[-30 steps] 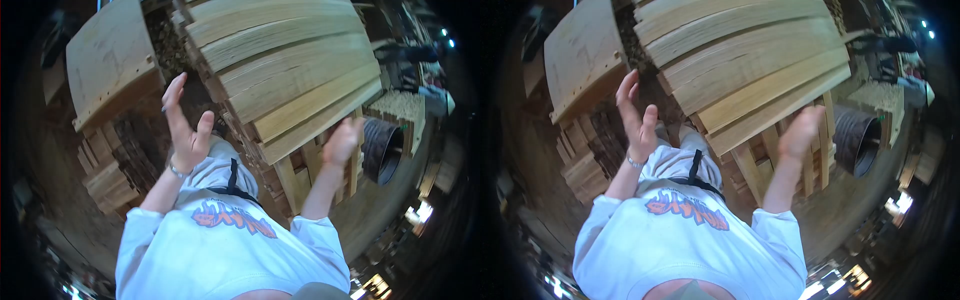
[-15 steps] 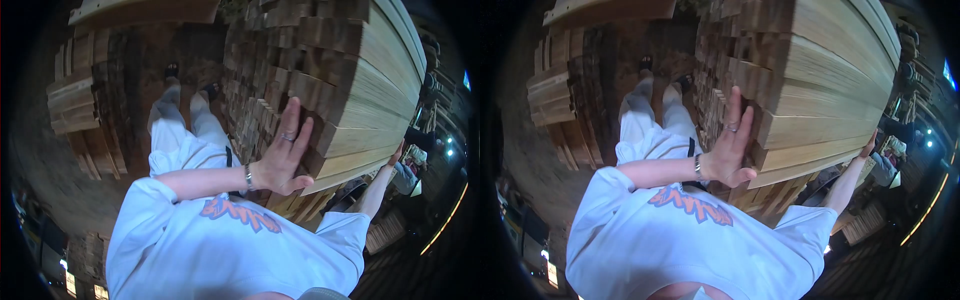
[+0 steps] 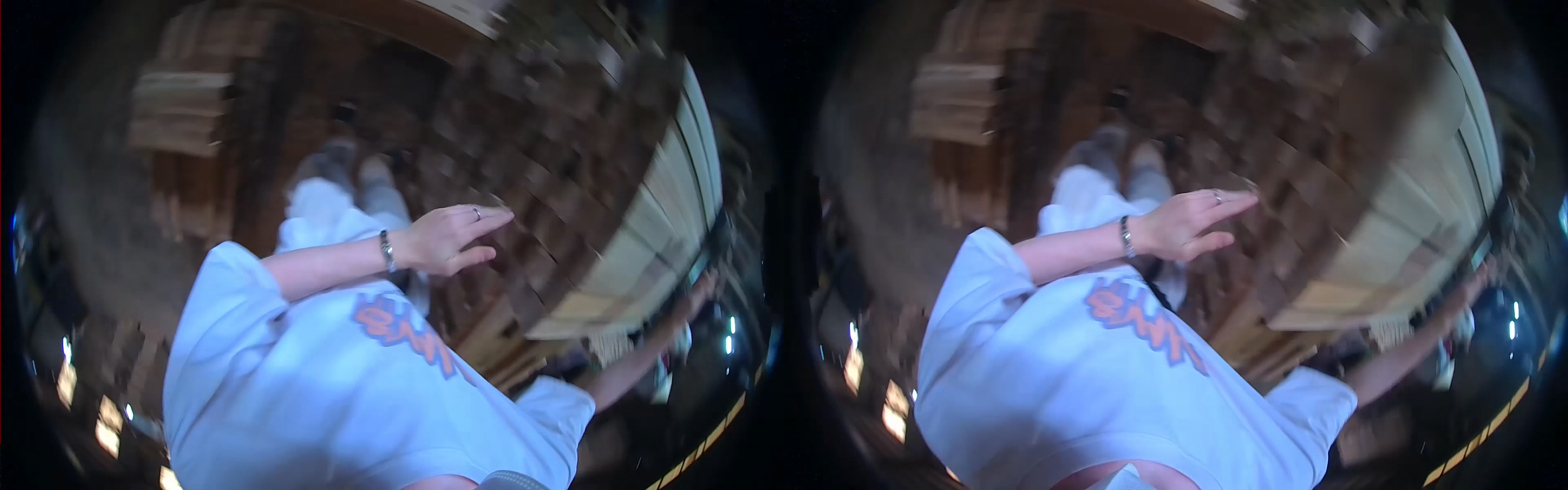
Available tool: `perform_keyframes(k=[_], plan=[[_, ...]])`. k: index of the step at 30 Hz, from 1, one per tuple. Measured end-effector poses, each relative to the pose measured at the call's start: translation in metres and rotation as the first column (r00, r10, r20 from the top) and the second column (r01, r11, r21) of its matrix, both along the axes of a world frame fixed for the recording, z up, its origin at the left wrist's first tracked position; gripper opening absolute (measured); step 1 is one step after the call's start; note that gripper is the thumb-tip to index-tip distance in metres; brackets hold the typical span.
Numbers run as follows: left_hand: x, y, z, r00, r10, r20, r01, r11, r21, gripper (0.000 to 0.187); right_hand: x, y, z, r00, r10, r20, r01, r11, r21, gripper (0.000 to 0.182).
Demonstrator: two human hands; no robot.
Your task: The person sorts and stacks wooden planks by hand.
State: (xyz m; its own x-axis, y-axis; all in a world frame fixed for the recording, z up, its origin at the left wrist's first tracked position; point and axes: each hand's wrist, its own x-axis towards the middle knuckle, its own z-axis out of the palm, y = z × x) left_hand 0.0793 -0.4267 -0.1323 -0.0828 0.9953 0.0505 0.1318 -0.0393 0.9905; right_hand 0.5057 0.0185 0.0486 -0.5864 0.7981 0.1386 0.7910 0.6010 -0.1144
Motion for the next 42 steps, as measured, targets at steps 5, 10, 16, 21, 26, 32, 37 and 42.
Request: perform_keyframes(k=[5, 10, 16, 21, 26, 32, 37, 42], plan=[[-0.112, -0.111, -0.079, 0.940, 0.229, -0.254, -0.311, 0.879, -0.360, 0.042, -0.209, -0.106, -0.033, 0.993, 0.119, 0.009, -0.117, 0.986, -0.120, 0.059], [-0.223, -0.277, -0.180, 0.281, 0.875, -0.394, -0.910, 0.112, -0.400, 0.032, -0.236, -0.100, -0.025, 0.999, -0.040, 0.018, 0.040, 0.999, 0.021, 0.060], [-0.318, -0.456, -0.312, -0.150, 0.895, -0.420, -0.652, -0.409, -0.638, 0.063, -0.595, -0.374, -0.066, 0.798, 0.412, -0.440, -0.547, 0.802, -0.239, 0.043], [-0.389, -0.495, -0.406, -0.423, 0.745, -0.515, -0.434, -0.666, -0.607, 0.084, -0.894, -0.547, -0.347, 0.869, 0.344, -0.355, -0.403, 0.076, -0.912, 0.047], [-0.408, -0.501, -0.412, -0.639, 0.769, 0.038, -0.548, -0.419, -0.724, 0.074, -1.072, -0.607, -0.570, 0.824, 0.563, -0.060, -0.047, -0.038, -0.998, 0.086], [-0.401, -0.522, -0.423, -0.661, 0.714, 0.231, -0.487, -0.174, -0.856, 0.064, -1.074, -0.624, -0.593, 0.751, 0.656, 0.077, 0.182, -0.094, -0.979, 0.112], [-0.350, -0.539, -0.364, -0.613, 0.779, 0.131, -0.530, -0.282, -0.800, 0.075, -1.041, -0.576, -0.552, 0.904, 0.426, 0.032, 0.189, -0.331, -0.925, 0.101], [-0.298, -0.522, -0.232, -0.544, 0.818, 0.188, -0.561, -0.187, -0.806, 0.082, -0.952, -0.553, -0.314, 0.956, 0.292, 0.017, 0.098, -0.263, -0.960, 0.084]])
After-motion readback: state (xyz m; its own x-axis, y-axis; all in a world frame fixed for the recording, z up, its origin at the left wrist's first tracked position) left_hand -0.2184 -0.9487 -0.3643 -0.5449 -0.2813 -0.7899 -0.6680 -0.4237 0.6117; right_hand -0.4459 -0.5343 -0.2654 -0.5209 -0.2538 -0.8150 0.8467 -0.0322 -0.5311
